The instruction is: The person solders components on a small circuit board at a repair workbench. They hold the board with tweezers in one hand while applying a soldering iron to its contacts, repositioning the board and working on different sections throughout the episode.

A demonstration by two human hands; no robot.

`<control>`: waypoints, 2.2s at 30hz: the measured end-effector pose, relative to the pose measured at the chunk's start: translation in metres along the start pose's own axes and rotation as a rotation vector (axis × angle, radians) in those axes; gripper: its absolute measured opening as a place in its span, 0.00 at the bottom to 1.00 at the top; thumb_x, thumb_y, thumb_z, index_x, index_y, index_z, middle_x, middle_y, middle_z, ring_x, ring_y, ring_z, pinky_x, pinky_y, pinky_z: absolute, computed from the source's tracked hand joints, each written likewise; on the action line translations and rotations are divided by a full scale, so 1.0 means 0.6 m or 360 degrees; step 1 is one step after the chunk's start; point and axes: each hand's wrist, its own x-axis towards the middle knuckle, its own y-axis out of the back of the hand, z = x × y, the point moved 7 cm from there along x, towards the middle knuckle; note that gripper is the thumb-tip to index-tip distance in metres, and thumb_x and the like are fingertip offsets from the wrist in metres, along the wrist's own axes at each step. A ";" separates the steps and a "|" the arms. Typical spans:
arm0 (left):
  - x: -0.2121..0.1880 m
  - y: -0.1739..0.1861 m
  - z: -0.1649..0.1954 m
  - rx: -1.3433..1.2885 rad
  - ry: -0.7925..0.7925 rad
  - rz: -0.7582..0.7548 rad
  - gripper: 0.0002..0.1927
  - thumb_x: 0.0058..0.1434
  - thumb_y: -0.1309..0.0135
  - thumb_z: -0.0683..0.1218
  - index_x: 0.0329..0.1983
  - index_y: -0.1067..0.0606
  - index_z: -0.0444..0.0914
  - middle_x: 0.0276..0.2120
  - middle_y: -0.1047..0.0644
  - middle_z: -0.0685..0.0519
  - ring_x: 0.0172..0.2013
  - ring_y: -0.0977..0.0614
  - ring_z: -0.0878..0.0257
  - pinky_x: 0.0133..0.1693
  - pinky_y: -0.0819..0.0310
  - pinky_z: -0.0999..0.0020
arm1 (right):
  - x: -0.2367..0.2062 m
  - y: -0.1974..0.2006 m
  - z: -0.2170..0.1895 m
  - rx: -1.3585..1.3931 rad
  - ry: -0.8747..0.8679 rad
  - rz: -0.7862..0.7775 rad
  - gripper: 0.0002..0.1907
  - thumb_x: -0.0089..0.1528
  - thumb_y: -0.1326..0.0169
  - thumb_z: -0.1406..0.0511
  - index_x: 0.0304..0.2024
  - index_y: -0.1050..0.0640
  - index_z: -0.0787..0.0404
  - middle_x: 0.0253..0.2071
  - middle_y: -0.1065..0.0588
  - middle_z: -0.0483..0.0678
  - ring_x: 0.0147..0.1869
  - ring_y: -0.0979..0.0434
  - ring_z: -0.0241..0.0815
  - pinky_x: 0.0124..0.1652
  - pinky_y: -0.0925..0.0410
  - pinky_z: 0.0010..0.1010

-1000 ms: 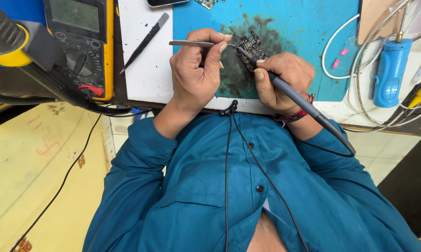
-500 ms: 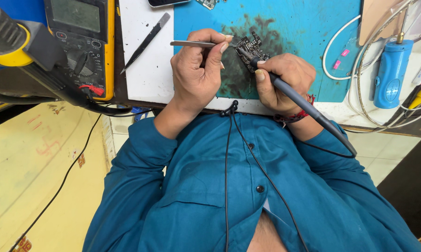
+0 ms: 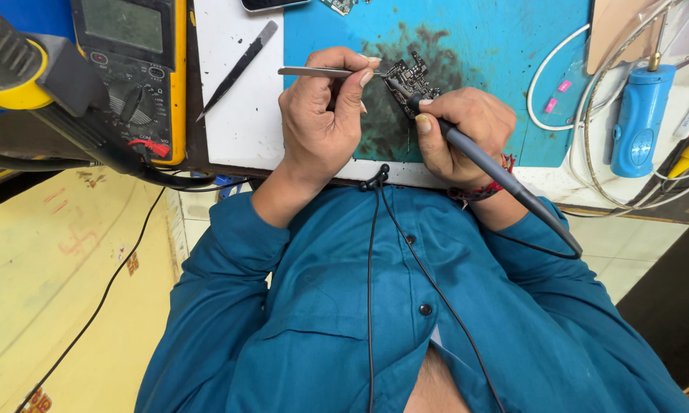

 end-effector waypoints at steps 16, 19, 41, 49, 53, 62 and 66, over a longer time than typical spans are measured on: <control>0.002 0.000 -0.002 -0.0023 0.0006 -0.0003 0.03 0.76 0.46 0.37 0.50 0.27 0.34 0.45 0.17 0.50 0.31 0.18 0.71 0.30 0.22 0.80 | 0.002 0.000 0.000 0.0006 0.0029 0.0001 0.07 0.69 0.40 0.68 0.41 0.25 0.65 0.32 0.22 0.54 0.31 0.22 0.50 0.33 0.31 0.36; 0.002 0.000 -0.002 -0.0026 0.0010 -0.0003 0.03 0.75 0.46 0.37 0.50 0.27 0.34 0.44 0.17 0.50 0.31 0.18 0.71 0.30 0.22 0.80 | 0.002 -0.001 -0.001 -0.0001 0.0038 0.0011 0.07 0.68 0.40 0.68 0.41 0.25 0.65 0.31 0.23 0.53 0.30 0.23 0.50 0.32 0.32 0.36; -0.001 -0.001 -0.004 -0.0039 0.0019 -0.0004 0.04 0.76 0.46 0.36 0.51 0.27 0.34 0.45 0.17 0.50 0.30 0.17 0.72 0.31 0.22 0.80 | 0.000 0.000 -0.001 0.0005 0.0033 0.0002 0.07 0.69 0.40 0.68 0.41 0.25 0.65 0.32 0.22 0.54 0.31 0.22 0.50 0.32 0.31 0.36; 0.001 0.000 -0.004 -0.0020 0.0023 0.0013 0.04 0.75 0.46 0.36 0.50 0.27 0.34 0.44 0.17 0.50 0.29 0.18 0.72 0.30 0.22 0.80 | 0.000 0.002 0.000 0.0022 -0.0005 -0.0001 0.07 0.68 0.39 0.68 0.42 0.24 0.64 0.31 0.23 0.53 0.31 0.22 0.49 0.33 0.31 0.36; 0.002 0.000 -0.004 -0.0018 0.0015 0.0008 0.03 0.75 0.46 0.36 0.50 0.27 0.34 0.44 0.17 0.50 0.29 0.17 0.72 0.30 0.22 0.80 | 0.000 0.001 -0.001 -0.0006 0.0012 0.0004 0.06 0.68 0.39 0.68 0.41 0.24 0.64 0.32 0.22 0.53 0.31 0.22 0.50 0.32 0.31 0.36; 0.000 0.000 -0.005 -0.0039 0.0035 -0.0001 0.04 0.76 0.46 0.36 0.50 0.27 0.34 0.45 0.17 0.50 0.29 0.18 0.72 0.31 0.23 0.80 | -0.001 0.002 0.002 0.0007 0.0012 0.0005 0.06 0.68 0.40 0.69 0.41 0.25 0.64 0.32 0.22 0.53 0.32 0.22 0.50 0.32 0.31 0.35; 0.000 0.000 -0.004 -0.0045 0.0031 0.0008 0.04 0.75 0.46 0.36 0.50 0.27 0.33 0.45 0.17 0.50 0.29 0.18 0.72 0.31 0.23 0.80 | -0.002 0.002 0.001 0.0001 -0.0002 0.0005 0.06 0.68 0.39 0.69 0.41 0.24 0.64 0.32 0.22 0.53 0.31 0.22 0.49 0.33 0.31 0.36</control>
